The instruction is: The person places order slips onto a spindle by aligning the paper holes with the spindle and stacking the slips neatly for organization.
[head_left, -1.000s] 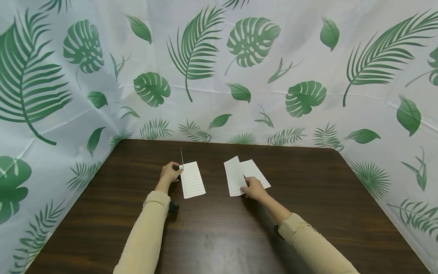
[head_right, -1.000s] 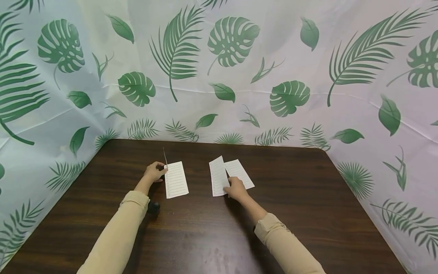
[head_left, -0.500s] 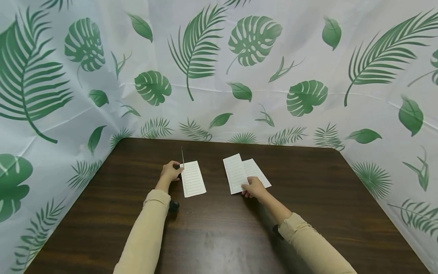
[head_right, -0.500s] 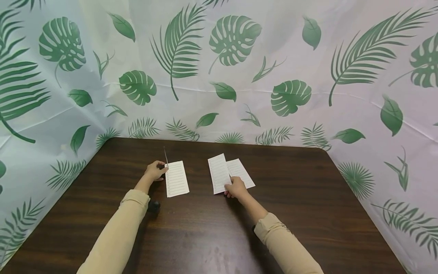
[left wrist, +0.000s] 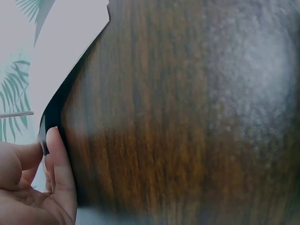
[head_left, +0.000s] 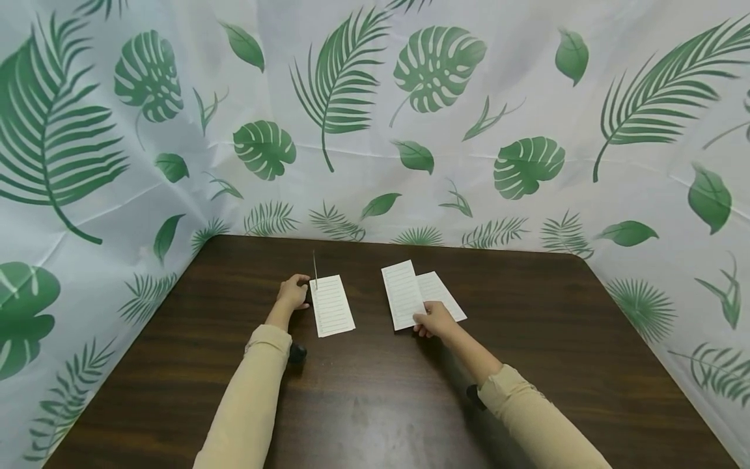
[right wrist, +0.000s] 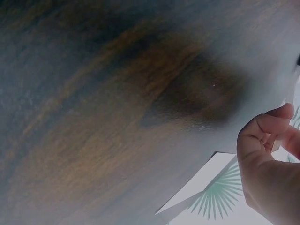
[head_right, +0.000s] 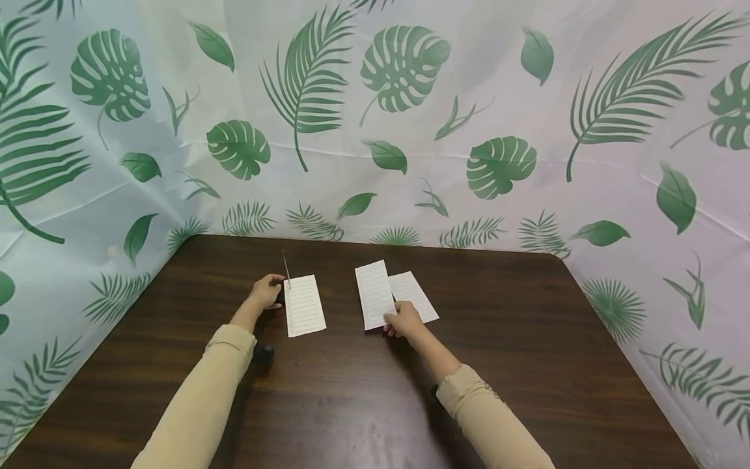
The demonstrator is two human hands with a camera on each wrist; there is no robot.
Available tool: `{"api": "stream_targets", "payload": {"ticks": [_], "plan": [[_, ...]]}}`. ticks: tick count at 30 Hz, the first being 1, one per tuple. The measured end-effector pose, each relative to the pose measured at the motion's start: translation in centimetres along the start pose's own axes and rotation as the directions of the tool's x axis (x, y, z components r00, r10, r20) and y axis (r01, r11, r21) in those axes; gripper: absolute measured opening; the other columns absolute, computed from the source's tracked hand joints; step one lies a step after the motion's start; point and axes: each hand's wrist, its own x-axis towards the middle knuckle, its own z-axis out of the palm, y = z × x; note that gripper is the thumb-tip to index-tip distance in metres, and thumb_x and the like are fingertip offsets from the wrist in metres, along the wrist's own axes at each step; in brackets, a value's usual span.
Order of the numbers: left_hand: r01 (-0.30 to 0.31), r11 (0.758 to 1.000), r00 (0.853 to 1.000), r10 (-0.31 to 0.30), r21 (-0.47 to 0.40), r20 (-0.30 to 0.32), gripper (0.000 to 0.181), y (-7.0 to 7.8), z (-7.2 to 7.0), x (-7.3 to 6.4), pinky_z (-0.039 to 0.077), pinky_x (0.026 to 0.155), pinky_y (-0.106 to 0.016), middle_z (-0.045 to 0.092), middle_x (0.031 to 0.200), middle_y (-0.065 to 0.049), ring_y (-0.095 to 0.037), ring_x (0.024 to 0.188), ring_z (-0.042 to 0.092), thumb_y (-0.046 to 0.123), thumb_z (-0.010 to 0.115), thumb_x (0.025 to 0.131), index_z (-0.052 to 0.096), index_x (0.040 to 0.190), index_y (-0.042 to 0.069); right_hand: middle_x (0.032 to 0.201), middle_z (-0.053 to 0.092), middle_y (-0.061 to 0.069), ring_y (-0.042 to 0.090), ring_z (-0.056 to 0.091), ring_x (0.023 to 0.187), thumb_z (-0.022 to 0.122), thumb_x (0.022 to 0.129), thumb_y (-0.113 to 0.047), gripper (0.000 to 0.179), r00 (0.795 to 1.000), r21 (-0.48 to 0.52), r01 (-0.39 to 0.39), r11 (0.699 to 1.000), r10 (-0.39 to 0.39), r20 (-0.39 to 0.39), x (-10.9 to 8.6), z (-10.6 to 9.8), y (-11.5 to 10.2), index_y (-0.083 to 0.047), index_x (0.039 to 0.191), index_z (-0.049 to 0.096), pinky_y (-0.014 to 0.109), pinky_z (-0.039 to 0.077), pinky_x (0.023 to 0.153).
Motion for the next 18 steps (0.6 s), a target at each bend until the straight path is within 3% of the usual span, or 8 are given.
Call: {"api": "stream_targets", "payload": {"ticks": [3,8,10,15,18], "plan": [[-0.006,1.000,1.000,0.006,0.009,-0.023,0.033,-0.1,0.1,-0.3,0.051,0.049,-0.014,0.024,0.146,-0.026,-0.038,0.105,0.048,0.011,0.037,0.101,0.048,0.132,0.006,0.055,0.058,-0.002,0.006,0.050,0.046,0.049,0.090,0.002,0.014,1.000,0.000,-0.010,1.000,0.010,0.008,0.0,0.0,-0.1,0.014,0.097,0.054,0.017,0.042,0.043],[0.003,0.999,0.996,0.000,0.039,-0.091,0.031,0.3,0.2,-0.7,0.053,0.052,-0.018,0.044,0.137,-0.023,-0.020,0.070,0.055,0.013,0.039,0.101,0.053,0.128,0.006,0.056,0.058,-0.003,0.005,0.050,0.047,0.050,0.091,0.001,0.015,1.000,0.014,-0.016,1.000,0.016,0.008,-0.2,-0.2,-0.4,0.013,0.099,0.054,0.017,0.041,0.044],[0.007,1.000,0.993,-0.005,0.017,-0.115,0.031,0.5,0.1,-1.0,0.054,0.052,-0.019,0.047,0.135,-0.022,-0.022,0.072,0.056,0.013,0.040,0.100,0.054,0.126,0.005,0.055,0.058,-0.004,0.005,0.050,0.047,0.050,0.091,0.001,0.014,1.000,0.032,-0.016,0.999,0.015,0.008,-0.2,-0.2,-0.5,0.013,0.099,0.054,0.016,0.041,0.044],[-0.007,1.000,0.994,0.004,-0.026,-0.112,0.032,0.7,-0.4,-1.6,0.055,0.052,-0.021,0.044,0.137,-0.023,-0.038,0.102,0.055,0.013,0.041,0.099,0.052,0.128,0.003,0.054,0.057,-0.006,0.005,0.050,0.047,0.050,0.092,0.000,0.012,0.999,0.069,-0.041,0.997,0.040,0.021,-0.6,-0.1,-0.7,0.010,0.098,0.054,0.016,0.040,0.045],[-0.042,0.999,0.993,0.042,0.005,-0.106,0.032,0.7,-0.6,-1.8,0.056,0.053,-0.021,0.047,0.134,-0.023,-0.039,0.105,0.056,0.014,0.042,0.099,0.053,0.126,0.003,0.055,0.056,-0.006,0.005,0.049,0.048,0.050,0.093,0.000,0.012,0.998,0.086,-0.053,0.995,0.050,0.029,-1.0,-0.3,-0.9,0.009,0.098,0.053,0.016,0.039,0.045]]}}
